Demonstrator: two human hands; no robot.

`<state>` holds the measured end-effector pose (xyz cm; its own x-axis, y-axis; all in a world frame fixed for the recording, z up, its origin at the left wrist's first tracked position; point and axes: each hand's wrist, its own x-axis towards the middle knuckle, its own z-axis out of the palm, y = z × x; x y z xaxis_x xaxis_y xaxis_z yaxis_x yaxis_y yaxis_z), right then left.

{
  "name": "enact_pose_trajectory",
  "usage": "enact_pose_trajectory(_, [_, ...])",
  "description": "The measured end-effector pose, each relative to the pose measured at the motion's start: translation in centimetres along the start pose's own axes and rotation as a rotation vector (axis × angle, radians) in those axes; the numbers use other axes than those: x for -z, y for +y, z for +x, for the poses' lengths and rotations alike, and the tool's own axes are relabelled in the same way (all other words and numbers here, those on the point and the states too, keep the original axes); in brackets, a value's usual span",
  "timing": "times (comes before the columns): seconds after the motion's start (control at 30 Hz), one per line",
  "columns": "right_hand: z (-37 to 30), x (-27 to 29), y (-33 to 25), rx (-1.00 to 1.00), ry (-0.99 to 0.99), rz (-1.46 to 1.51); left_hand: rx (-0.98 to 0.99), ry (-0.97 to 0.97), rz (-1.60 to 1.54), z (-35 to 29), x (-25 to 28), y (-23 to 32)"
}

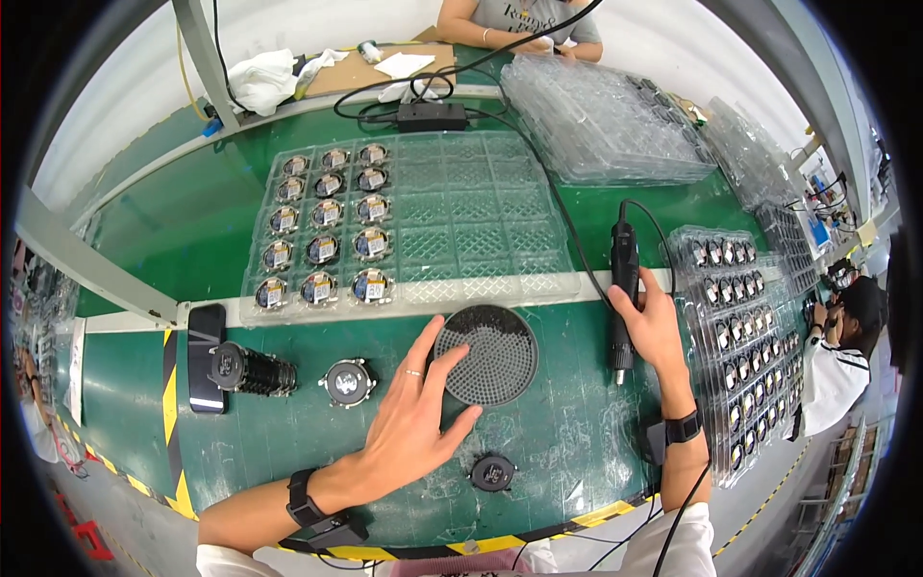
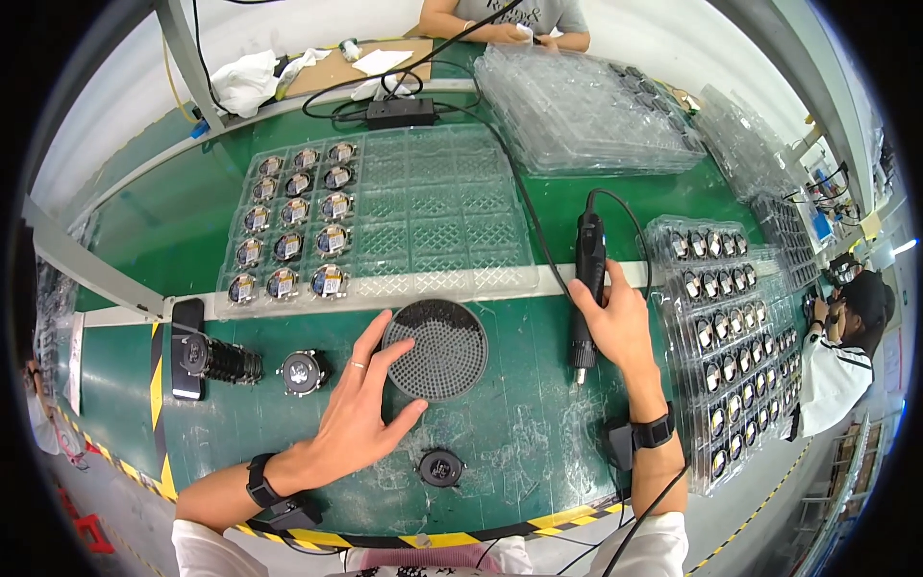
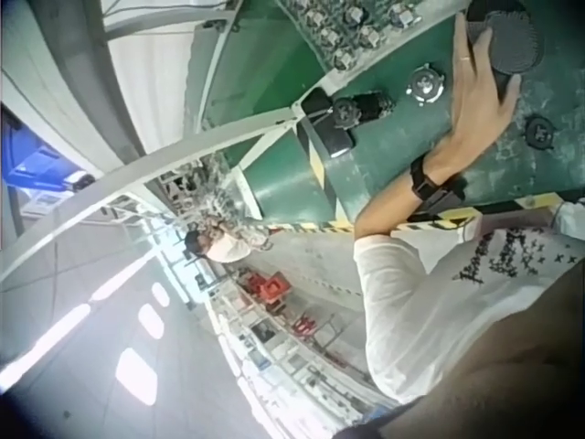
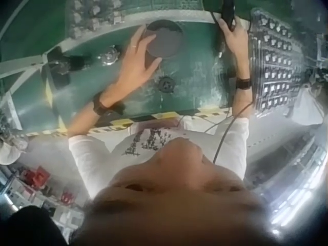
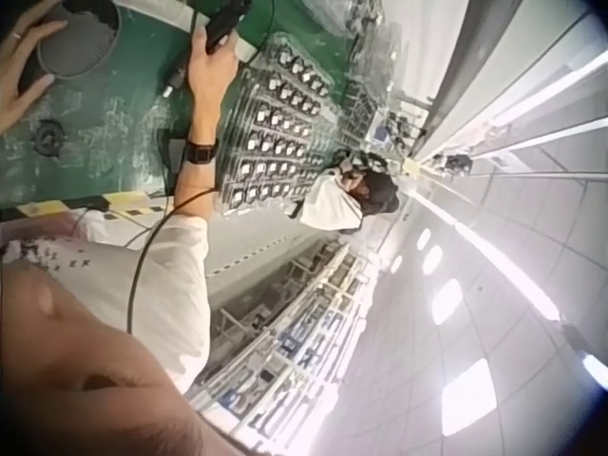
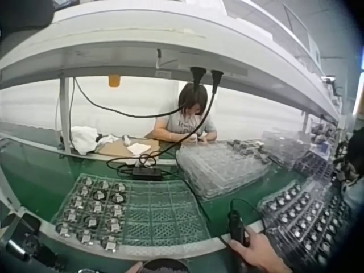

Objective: The person picks up a watch backplate and places it onto a watch body, then uses an electric screwdriver to pick up screws from a tray and drive them into the backplate.

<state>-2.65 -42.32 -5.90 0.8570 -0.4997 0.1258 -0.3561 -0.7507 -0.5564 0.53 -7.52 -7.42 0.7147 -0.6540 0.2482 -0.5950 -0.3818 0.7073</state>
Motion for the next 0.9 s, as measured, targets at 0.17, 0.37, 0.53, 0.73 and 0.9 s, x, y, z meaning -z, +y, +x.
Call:
enact_pose_trajectory(0.17, [-0.5,-0.3,0.2,0.021,-0.014,0.001,0.015,0.0,-0.013,-0.5,0.0,-0.2])
enact_pose_trajectory(0.37, [-0.4,-0.8,0.5,0.004,-0.029,0.004,0.039,-0.025,-0.005,-0.5,-0.1,-0.3])
enact_pose_trajectory(0.53, [0.1,0.0,0.0,-0.044,-0.02,-0.001,0.028,-0.04,-0.005,0.0,0.1,-0.5])
enact_pose_trajectory(0.73, [0.8,-0.2,0.4,-0.037,-0.002,0.05,0.045,-0.003,-0.047,0.4,-0.3,-0.3])
enact_pose_trajectory(0.9, [0.3,-0.1,0.8,-0.014,-0.037,0.018,-0.005,0.103,-0.057,0.1,-0.3,0.1])
